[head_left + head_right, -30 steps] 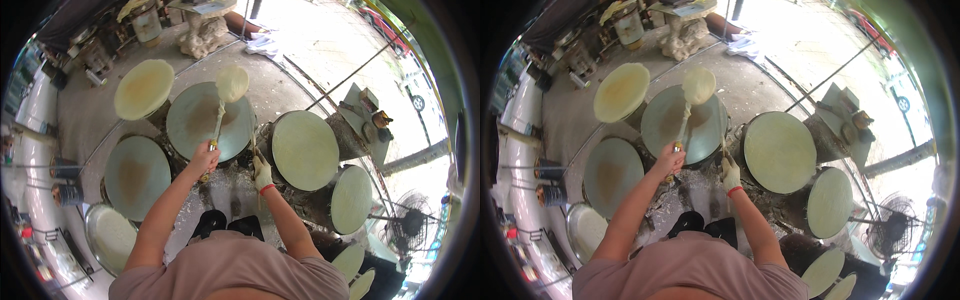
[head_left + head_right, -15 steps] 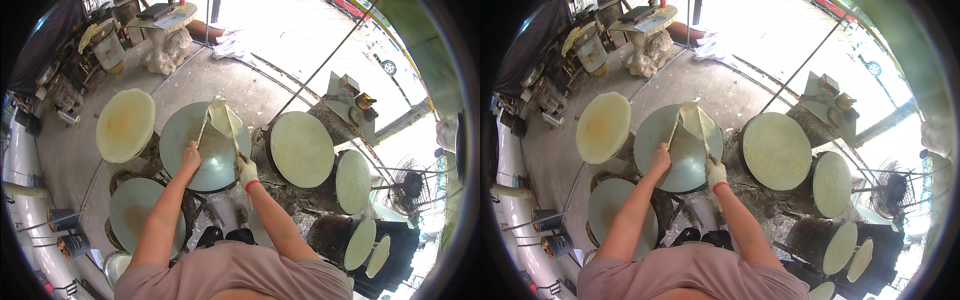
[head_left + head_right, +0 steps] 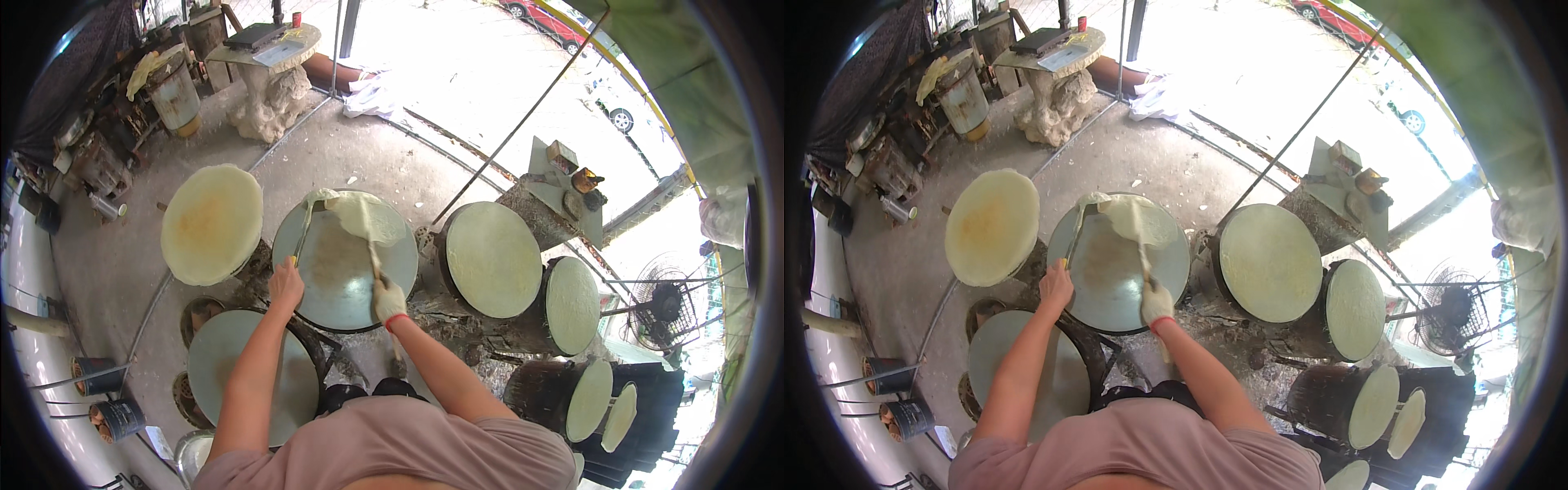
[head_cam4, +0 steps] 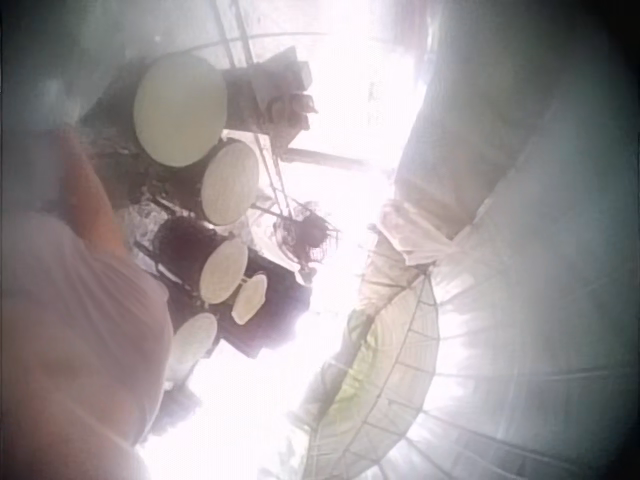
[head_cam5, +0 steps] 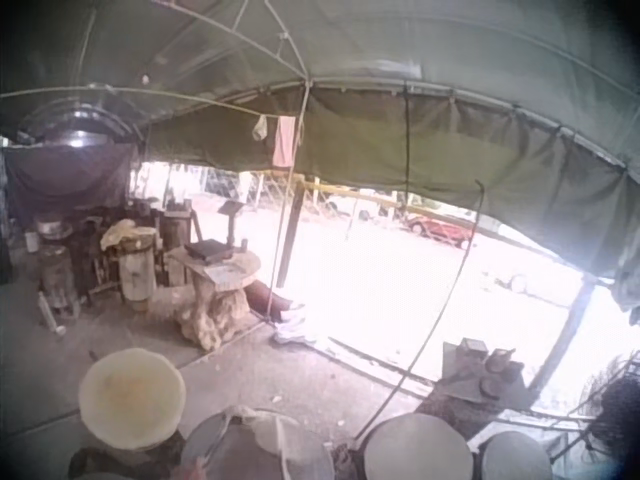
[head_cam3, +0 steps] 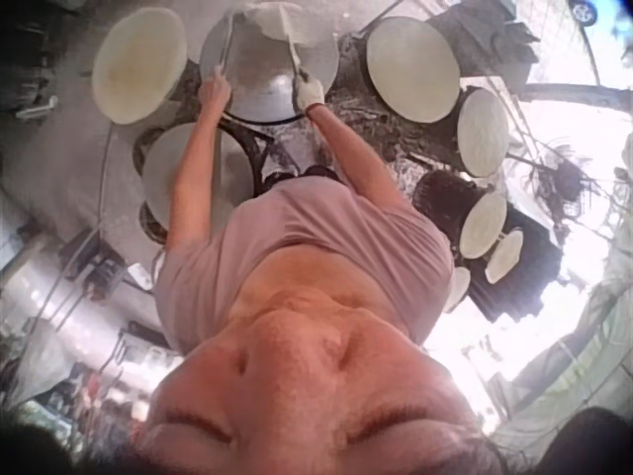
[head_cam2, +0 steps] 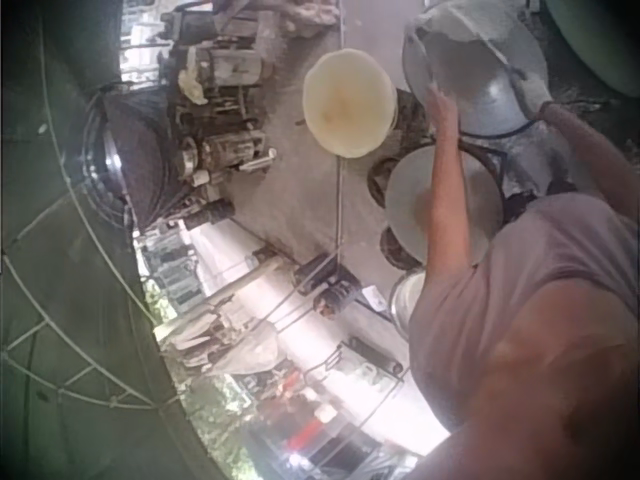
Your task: The person scoops batter from a large metal bowl and pours it onto several hot, round griddles. They use a wooden stick to spread the batter into thin, circular crepes and flip them as they cook.
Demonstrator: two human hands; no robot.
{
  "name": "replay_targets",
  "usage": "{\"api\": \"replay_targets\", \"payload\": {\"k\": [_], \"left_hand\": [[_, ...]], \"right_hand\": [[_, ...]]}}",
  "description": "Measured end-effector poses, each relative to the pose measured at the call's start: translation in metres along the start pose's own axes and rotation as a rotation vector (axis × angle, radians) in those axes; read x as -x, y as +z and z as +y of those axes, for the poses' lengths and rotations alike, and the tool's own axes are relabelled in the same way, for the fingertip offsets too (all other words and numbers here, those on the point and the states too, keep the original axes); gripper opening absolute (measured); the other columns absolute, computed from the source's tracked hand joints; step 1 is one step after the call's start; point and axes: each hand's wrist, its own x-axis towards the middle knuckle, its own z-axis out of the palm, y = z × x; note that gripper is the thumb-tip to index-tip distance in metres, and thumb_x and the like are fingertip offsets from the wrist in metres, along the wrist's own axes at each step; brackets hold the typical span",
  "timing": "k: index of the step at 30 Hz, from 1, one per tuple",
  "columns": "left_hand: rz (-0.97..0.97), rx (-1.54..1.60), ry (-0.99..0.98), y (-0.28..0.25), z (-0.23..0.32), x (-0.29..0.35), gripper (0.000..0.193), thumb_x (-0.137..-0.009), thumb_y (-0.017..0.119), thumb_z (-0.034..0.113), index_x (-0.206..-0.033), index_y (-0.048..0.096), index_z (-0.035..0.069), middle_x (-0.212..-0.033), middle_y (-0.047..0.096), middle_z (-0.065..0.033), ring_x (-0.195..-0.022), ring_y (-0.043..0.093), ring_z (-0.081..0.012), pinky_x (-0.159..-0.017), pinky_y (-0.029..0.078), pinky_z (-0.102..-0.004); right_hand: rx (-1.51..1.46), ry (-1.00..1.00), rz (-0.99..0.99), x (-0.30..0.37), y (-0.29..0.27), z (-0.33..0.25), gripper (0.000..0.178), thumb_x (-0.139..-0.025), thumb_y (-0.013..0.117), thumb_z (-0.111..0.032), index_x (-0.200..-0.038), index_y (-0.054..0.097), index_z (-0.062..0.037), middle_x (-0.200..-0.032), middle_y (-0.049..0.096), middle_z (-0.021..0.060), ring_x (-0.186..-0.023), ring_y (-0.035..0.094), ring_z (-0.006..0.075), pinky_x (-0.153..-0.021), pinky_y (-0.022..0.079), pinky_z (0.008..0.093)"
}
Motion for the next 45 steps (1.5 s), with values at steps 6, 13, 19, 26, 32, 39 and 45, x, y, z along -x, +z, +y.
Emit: {"api": "replay_targets", "payload": {"k": [6,13,19,26,32,39,45], "left_hand": [[0.037,-0.086,-0.044,-0.02,-0.03,0.02,0.063,-0.082,0.054,0.006,-0.14,0.033,0.016,-0.101,0.047,-0.0186,-0.089,0.056,-0.0349,-0.077,0.047,-0.0426],[0.115,-0.096,-0.04,-0.024,-0.065,0.049,0.065,-0.078,0.056,0.002,-0.137,0.039,0.025,-0.096,0.046,-0.0171,-0.089,0.055,-0.0345,-0.073,0.047,-0.0426],[0.27,-0.119,0.012,-0.007,-0.104,0.069,0.067,-0.075,0.056,-0.002,-0.134,0.043,0.028,-0.092,0.044,-0.0144,-0.083,0.054,-0.0336,-0.066,0.046,-0.0428],[0.236,-0.061,-0.011,-0.024,-0.099,0.124,0.065,-0.074,0.054,-0.004,-0.131,0.047,0.025,-0.088,0.043,-0.0133,-0.078,0.052,-0.0328,-0.065,0.045,-0.0427],[0.201,-0.054,-0.07,-0.028,-0.076,0.157,0.064,-0.073,0.055,-0.001,-0.131,0.048,0.025,-0.09,0.044,-0.0131,-0.079,0.053,-0.0322,-0.067,0.046,-0.0419],[0.331,0.27,-0.18,-0.024,-0.06,0.2,0.047,-0.075,0.06,0.004,-0.121,0.056,0.011,-0.09,0.05,-0.0132,-0.08,0.055,-0.0314,-0.069,0.047,-0.0403],[0.504,0.741,-0.363,0.023,-0.039,0.214,0.03,-0.085,0.06,0.014,-0.111,0.056,-0.002,-0.073,0.055,-0.006,-0.062,0.055,-0.0169,-0.057,0.046,-0.0331]], "right_hand": [[-0.512,0.526,-0.195,-0.028,-0.046,-0.055,0.034,-0.089,0.052,-0.018,-0.116,0.057,0.002,-0.077,0.062,0.0057,-0.061,0.056,0.0135,-0.054,0.044,0.0248],[-0.319,0.567,-0.582,-0.041,-0.044,-0.134,0.038,-0.086,0.054,-0.026,-0.111,0.062,0.0015,-0.076,0.061,0.0041,-0.062,0.055,0.0164,-0.058,0.045,0.0291],[0.128,0.086,-0.255,-0.034,-0.005,-0.029,0.035,-0.088,0.055,-0.027,-0.114,0.063,-0.0055,-0.08,0.065,0.0066,-0.07,0.057,0.0108,-0.063,0.046,0.0304],[-0.316,0.435,-0.525,-0.066,-0.043,-0.063,0.039,-0.086,0.055,-0.023,-0.116,0.06,-0.0001,-0.079,0.063,0.0021,-0.061,0.053,0.0122,-0.056,0.045,0.0277],[-0.243,0.323,-0.814,-0.07,0.007,-0.051,0.041,-0.081,0.059,-0.022,-0.116,0.061,-0.0002,-0.081,0.063,0.0044,-0.064,0.054,0.011,-0.058,0.044,0.0255],[-0.201,0.304,-0.717,-0.106,-0.028,-0.033,0.041,-0.083,0.058,-0.024,-0.115,0.06,0.0008,-0.084,0.065,0.0074,-0.07,0.057,0.0134,-0.065,0.045,0.0254],[-0.052,0.052,-1.039,-0.13,-0.041,-0.045,0.038,-0.082,0.063,-0.024,-0.113,0.063,-0.0011,-0.081,0.063,0.0023,-0.066,0.052,0.0084,-0.061,0.043,0.0253]]}}
